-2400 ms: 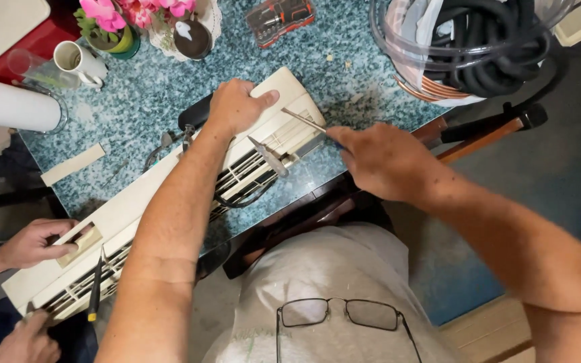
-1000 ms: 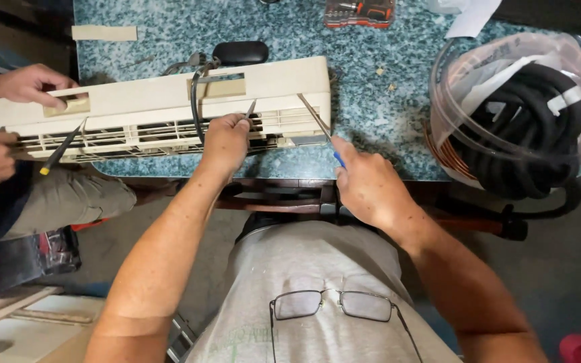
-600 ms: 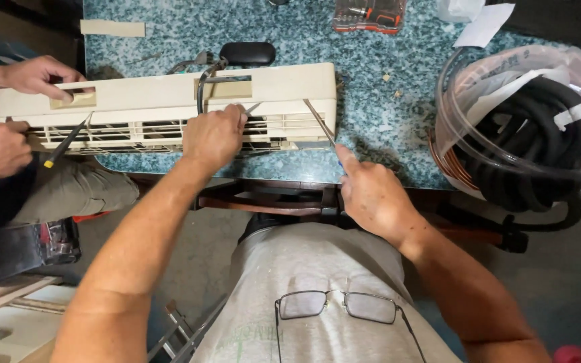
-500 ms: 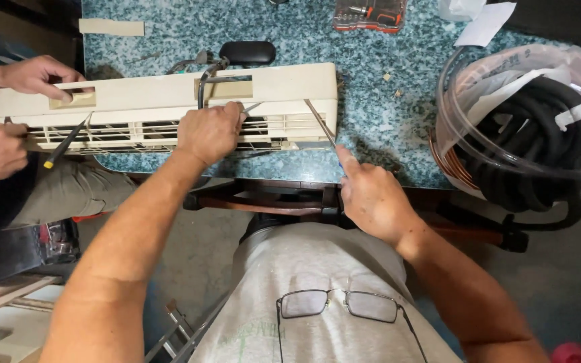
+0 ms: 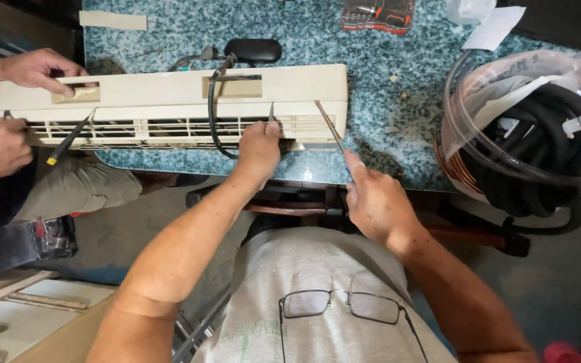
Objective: Using a screwdriver to pry open and disassemble the internal plastic frame of an air conditioning unit.
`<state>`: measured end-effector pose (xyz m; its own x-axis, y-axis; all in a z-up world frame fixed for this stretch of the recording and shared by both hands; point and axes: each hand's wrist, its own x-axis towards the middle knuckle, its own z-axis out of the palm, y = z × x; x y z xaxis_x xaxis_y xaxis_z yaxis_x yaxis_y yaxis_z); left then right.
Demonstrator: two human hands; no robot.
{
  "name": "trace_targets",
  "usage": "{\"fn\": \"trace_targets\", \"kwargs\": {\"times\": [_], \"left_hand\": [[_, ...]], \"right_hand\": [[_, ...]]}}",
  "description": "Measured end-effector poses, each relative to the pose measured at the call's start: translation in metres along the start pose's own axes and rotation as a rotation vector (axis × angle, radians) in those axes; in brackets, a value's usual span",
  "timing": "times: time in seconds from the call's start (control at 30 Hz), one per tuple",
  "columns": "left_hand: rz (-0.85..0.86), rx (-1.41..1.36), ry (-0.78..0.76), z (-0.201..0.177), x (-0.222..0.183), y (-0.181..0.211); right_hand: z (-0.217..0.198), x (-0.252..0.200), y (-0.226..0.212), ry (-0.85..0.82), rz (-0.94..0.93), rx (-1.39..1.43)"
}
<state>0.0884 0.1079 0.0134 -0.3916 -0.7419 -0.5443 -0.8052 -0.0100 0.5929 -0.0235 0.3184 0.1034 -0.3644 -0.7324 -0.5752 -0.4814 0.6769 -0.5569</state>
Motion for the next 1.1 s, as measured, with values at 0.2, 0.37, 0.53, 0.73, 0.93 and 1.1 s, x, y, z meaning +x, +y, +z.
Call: {"fn": "trace_targets", "kwargs": {"times": [0.2,0.37,0.53,0.73,0.93,1.1], "left_hand": [[0.486,0.846,-0.047,-0.066,0.016,0.002],[0.717,1.161,-0.110,-0.089,0.030,0.017],[0.986,1.206,0.037,-0.089,0.054,-0.005],[0.429,0.785,-0.142,-0.052,0.019,0.004],[0.533,0.849,-0.121,-0.070,0.019,0.012],[1.028,1.271,-0.064,-0.099,0.044,0.008]], "right_hand": [[0.004,0.002,0.004,-0.032,0.034,-0.004],[0.011,0.005,0.011,0.013,0.000,0.036],[0.021,0.009,0.019,0.036,-0.008,0.001],[0.040,0.013,0.032,0.165,-0.097,-0.072],[0.040,0.006,0.025,0.251,-0.177,-0.090],[0.045,0.003,0.030,0.285,-0.231,-0.092]]}}
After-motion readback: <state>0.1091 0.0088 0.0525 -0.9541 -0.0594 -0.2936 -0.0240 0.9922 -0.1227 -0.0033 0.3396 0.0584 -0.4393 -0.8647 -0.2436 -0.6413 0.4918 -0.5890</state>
